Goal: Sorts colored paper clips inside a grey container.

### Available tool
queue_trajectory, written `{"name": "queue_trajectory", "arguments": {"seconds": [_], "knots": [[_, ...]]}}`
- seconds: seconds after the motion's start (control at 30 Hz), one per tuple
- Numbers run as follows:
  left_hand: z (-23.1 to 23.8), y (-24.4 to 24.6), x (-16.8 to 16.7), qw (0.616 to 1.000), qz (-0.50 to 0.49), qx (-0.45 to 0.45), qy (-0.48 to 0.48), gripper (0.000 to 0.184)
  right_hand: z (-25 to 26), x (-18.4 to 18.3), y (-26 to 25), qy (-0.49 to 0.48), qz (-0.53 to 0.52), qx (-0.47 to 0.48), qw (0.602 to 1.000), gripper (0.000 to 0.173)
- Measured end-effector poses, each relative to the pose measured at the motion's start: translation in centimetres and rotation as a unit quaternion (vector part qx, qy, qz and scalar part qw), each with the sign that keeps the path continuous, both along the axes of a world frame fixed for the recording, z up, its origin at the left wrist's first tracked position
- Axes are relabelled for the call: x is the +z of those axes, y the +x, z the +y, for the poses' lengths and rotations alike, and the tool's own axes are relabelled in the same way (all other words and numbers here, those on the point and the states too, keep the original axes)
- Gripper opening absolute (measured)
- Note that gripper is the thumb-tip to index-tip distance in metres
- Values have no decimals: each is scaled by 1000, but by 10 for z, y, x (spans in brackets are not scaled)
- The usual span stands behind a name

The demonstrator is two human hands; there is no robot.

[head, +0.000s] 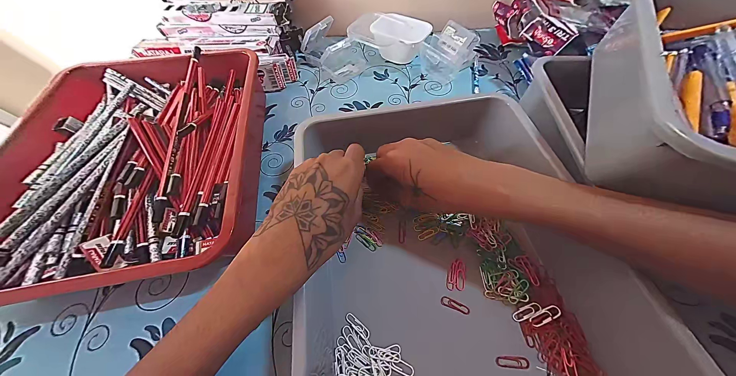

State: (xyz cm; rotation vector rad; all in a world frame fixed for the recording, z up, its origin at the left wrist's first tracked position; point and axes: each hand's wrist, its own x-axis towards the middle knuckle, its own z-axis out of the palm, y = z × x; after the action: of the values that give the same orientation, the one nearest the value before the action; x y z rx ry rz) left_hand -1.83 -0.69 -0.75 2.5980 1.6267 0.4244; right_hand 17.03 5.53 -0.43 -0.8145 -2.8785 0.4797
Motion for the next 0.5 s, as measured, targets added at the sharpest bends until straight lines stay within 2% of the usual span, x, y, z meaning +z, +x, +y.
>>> {"name": "queue_trajectory", "arguments": {"seconds": [0.07,0.13,0.23,0.4,0.5], "knots": [[-1,-2,0,1000,-31,7,0,8,1,-2,6,5,10,6,1000,9],[-2,-3,0,999,-45,12,-5,17,0,0,10,-4,3,-3,1000,11],[-3,-3,0,999,-41,10,1,23,-5,8,9,-28,-8,-32,999,11],[0,-7,-5,999,29,-38,5,15,-5,8,9,-33,-3,-61,998,8],[0,-2,0,997,67,-46,-15,9,-5,12,7,-27,0,-71,997,14]]}}
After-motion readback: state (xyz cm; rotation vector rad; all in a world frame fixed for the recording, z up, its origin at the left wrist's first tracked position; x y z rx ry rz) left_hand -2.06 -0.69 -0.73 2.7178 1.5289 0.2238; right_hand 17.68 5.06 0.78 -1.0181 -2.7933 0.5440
